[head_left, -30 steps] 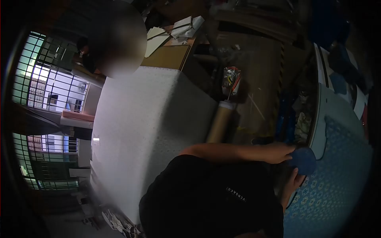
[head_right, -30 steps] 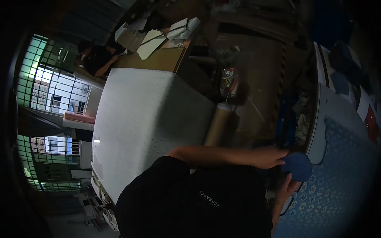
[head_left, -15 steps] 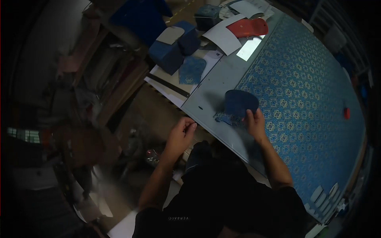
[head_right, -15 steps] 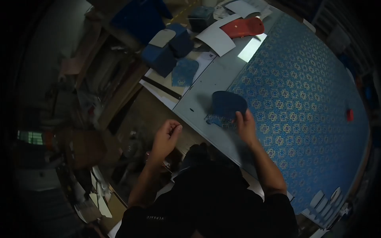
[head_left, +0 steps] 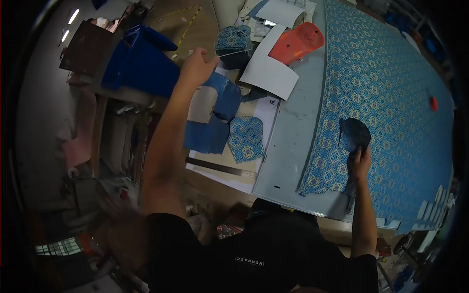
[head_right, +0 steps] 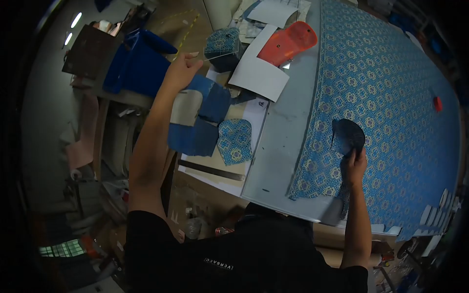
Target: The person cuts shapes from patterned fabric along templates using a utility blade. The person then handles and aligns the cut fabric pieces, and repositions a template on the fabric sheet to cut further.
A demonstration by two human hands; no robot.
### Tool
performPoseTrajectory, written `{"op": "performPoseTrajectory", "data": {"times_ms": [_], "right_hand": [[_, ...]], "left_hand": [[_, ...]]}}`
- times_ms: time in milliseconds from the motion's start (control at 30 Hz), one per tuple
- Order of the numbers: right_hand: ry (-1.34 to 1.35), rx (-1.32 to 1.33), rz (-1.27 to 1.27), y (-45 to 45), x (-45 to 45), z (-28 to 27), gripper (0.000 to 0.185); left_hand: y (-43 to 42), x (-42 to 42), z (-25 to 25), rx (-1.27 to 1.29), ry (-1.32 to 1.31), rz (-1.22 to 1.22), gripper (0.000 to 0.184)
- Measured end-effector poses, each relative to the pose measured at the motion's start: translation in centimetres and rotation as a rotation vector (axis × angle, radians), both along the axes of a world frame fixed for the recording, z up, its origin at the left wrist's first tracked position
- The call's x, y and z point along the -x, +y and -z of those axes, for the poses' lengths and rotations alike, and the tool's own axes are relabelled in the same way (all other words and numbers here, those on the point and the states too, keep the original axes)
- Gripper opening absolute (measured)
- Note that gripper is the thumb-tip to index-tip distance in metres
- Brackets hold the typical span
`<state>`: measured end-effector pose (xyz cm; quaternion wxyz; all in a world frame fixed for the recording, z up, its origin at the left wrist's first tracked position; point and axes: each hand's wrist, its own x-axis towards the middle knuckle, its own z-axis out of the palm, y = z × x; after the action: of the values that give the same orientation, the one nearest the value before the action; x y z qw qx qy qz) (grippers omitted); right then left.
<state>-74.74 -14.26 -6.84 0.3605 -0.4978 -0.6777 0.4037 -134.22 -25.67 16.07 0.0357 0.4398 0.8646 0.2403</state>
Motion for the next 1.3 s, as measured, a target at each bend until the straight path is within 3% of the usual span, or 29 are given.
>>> {"op": "performPoseTrajectory", "data": {"times_ms": [100, 167, 200, 267, 300, 367, 400, 467, 500, 567, 667, 833, 900, 967, 1000, 1067, 1100, 1167, 1300], "right_hand": [[-0.107, 0.06, 0.018, 0.2, -0.9, 0.7, 0.013], [-0.189, 0.0, 0.045, -0.1, -0.8, 0.5, 0.012], [-0.256, -0.069, 0.052, -0.1, -0.8, 0.3, 0.012], [-0.295, -0.067, 0.074, -0.2, -0.9, 0.4, 0.011], [-0.318, -0.074, 0.08, 0.0, -0.8, 0.4, 0.012], [-0.335, -0.076, 0.087, 0.0, -0.9, 0.6, 0.011], [-0.348, -0.078, 0.082, -0.1, -0.9, 0.6, 0.011], [-0.377, -0.12, 0.089, -0.1, -0.9, 0.5, 0.011], [-0.401, -0.168, 0.088, -0.2, -0.7, 0.2, 0.01], [-0.395, -0.166, 0.098, -0.5, -0.1, -0.6, 0.01], [-0.407, -0.209, 0.1, -0.4, 0.2, -0.8, 0.011], [-0.478, -0.289, 0.139, -0.3, -0.1, -0.1, 0.015], [-0.487, -0.191, 0.085, -0.2, -0.8, 0.3, 0.022], [-0.488, -0.245, 0.084, -0.3, -1.2, 1.0, 0.026], [-0.491, -0.299, 0.09, -0.2, -1.3, 1.3, 0.029], [-0.495, -0.329, 0.096, -0.1, -1.7, 2.1, 0.031], [-0.504, -0.36, 0.096, -0.1, -1.7, 2.3, 0.033], [-0.503, -0.31, 0.105, -0.2, -1.6, 2.0, 0.031], [-0.467, -0.183, 0.07, -0.2, -1.0, 0.5, 0.021]], "left_hand": [[4.9, 7.8, 5.3, 0.041, -0.004, -0.038, 0.059], [7.4, 11.2, 7.9, 0.237, -0.278, -0.092, 0.067], [7.7, 10.7, 7.6, 0.245, -0.29, -0.076, 0.067], [7.5, 9.8, 6.1, 0.25, -0.625, -0.08, 0.073], [7.4, 9.8, 6.0, 0.252, -0.627, -0.068, 0.073], [6.9, 10.1, 5.7, 0.203, -0.767, -0.063, 0.054], [6.7, 10.6, 5.7, 0.211, -0.77, -0.054, 0.054], [6.2, 11.8, 5.5, 0.144, -0.91, -0.09, 0.024], [5.9, 12.2, 5.2, 0.156, -0.913, -0.084, 0.024], [5.6, 12.5, 4.2, -0.051, -1.224, 0.026, 0.024], [6.6, 8.7, 2.0, -0.043, -1.157, 0.093, 0.023], [13.0, 3.7, 2.5, -0.088, -1.202, 0.268, 0.027], [15.0, 3.4, 2.9, -0.093, -1.212, 0.299, 0.032], [16.2, 3.6, 3.0, -0.073, -0.919, 0.139, 0.051], [16.6, 5.1, 4.0, -0.074, -0.914, 0.141, 0.051], [16.5, 9.6, 6.6, -0.077, 0.113, 0.145, 0.067], [16.2, 10.7, 6.3, -0.078, 0.117, 0.148, 0.067], [15.6, 11.8, 5.6, 0.45, 0.134, 0.075, 0.074], [14.0, 11.7, 6.3, 0.557, -0.086, 0.002, 0.078]]}}
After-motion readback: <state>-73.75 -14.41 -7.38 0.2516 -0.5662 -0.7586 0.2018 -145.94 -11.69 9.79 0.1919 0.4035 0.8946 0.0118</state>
